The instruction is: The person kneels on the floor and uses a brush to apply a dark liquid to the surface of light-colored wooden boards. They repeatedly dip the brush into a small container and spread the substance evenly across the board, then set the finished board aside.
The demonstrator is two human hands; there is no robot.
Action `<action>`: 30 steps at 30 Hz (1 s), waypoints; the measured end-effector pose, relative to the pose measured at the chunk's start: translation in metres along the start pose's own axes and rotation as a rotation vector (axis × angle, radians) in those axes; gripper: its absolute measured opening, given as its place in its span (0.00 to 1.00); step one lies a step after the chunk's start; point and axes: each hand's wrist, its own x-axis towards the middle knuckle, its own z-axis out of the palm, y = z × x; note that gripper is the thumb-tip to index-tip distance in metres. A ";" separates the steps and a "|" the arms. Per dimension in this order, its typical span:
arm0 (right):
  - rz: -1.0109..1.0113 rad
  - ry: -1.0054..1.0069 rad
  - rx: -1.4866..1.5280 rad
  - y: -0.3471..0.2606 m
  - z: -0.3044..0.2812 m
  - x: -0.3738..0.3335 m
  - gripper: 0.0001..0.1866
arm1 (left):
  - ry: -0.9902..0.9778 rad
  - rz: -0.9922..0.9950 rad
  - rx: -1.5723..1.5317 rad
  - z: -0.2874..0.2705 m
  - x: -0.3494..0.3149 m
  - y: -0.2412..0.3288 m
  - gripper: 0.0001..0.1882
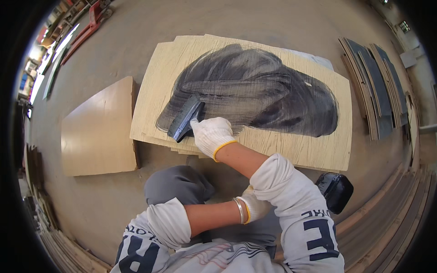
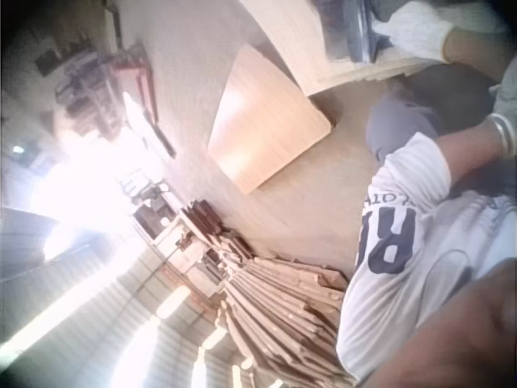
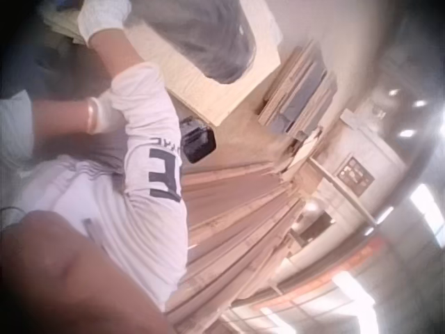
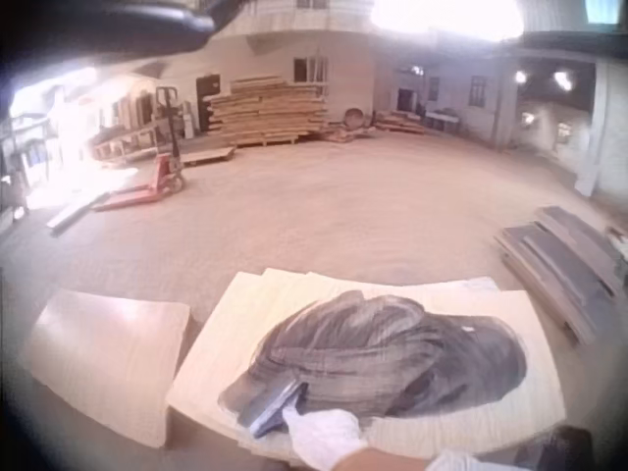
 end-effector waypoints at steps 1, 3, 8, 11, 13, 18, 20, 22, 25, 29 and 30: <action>0.013 -0.024 0.019 0.009 -0.001 -0.007 0.19 | -0.079 0.013 0.090 -0.007 0.001 0.003 0.27; 0.104 -0.030 0.069 0.043 -0.006 -0.039 0.18 | -0.365 0.127 0.143 -0.068 -0.007 -0.004 0.23; 0.718 0.101 0.159 0.218 -0.015 -0.103 0.18 | 0.022 0.058 0.247 -0.073 -0.041 -0.015 0.14; 0.816 0.172 0.180 0.294 -0.011 -0.088 0.21 | 0.075 0.078 0.234 -0.077 -0.042 -0.015 0.13; 0.814 0.156 0.170 0.319 -0.017 -0.044 0.22 | 0.068 0.097 0.172 -0.077 -0.041 -0.015 0.11; 0.646 0.238 0.286 0.241 -0.033 0.080 0.23 | -0.053 0.098 0.112 -0.077 -0.028 -0.025 0.11; 0.581 0.169 0.191 0.213 -0.036 0.090 0.23 | -0.035 0.054 0.093 -0.085 -0.032 -0.034 0.11; 0.570 0.116 0.210 0.221 -0.050 0.078 0.23 | 0.027 -0.015 0.092 -0.087 -0.043 -0.042 0.11; 0.894 0.204 0.183 0.364 -0.018 0.013 0.22 | 0.137 0.049 0.113 -0.101 -0.045 -0.038 0.11; 0.916 0.140 0.121 0.401 -0.019 0.016 0.23 | 0.092 0.148 0.084 -0.107 -0.039 -0.027 0.11; 0.801 0.183 0.235 0.312 -0.029 0.080 0.23 | -0.005 0.064 0.071 -0.101 -0.041 -0.043 0.11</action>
